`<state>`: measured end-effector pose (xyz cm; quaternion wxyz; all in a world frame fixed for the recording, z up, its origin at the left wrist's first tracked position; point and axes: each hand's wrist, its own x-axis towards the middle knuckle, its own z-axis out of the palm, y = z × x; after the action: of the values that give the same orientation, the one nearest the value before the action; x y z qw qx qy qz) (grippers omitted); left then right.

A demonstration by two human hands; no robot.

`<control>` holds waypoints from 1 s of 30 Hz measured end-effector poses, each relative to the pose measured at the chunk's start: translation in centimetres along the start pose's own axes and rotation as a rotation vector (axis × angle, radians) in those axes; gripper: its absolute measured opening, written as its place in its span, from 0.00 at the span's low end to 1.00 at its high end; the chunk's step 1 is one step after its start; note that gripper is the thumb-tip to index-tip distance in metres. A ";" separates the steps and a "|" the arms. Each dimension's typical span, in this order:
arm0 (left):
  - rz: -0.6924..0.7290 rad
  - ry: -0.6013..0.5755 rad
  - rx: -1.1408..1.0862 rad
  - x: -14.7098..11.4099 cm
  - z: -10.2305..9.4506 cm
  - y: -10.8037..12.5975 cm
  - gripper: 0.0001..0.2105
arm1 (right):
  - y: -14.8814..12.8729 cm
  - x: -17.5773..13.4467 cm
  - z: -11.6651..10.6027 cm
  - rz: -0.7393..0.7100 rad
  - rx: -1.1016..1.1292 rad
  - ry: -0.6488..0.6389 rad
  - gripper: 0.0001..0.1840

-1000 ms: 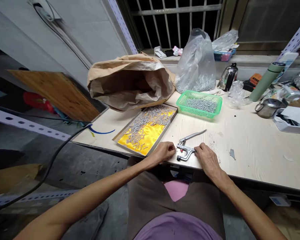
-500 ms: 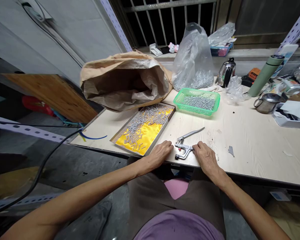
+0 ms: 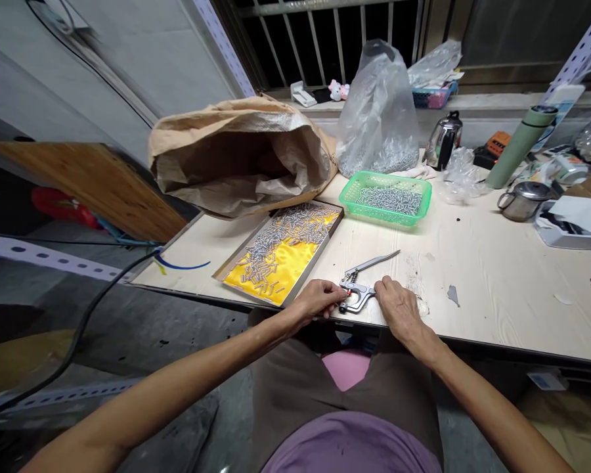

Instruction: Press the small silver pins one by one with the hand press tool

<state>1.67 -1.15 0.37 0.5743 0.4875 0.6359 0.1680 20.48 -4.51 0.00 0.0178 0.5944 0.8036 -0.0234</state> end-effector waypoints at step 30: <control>-0.137 -0.152 0.179 -0.8 -1.0 1.1 0.11 | 4.2 5.0 -1.7 -0.278 0.111 -0.222 0.53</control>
<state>1.14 -0.86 1.97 0.5849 0.5038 0.6347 0.0336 23.08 1.58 1.34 0.0702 0.4715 0.8686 -0.1351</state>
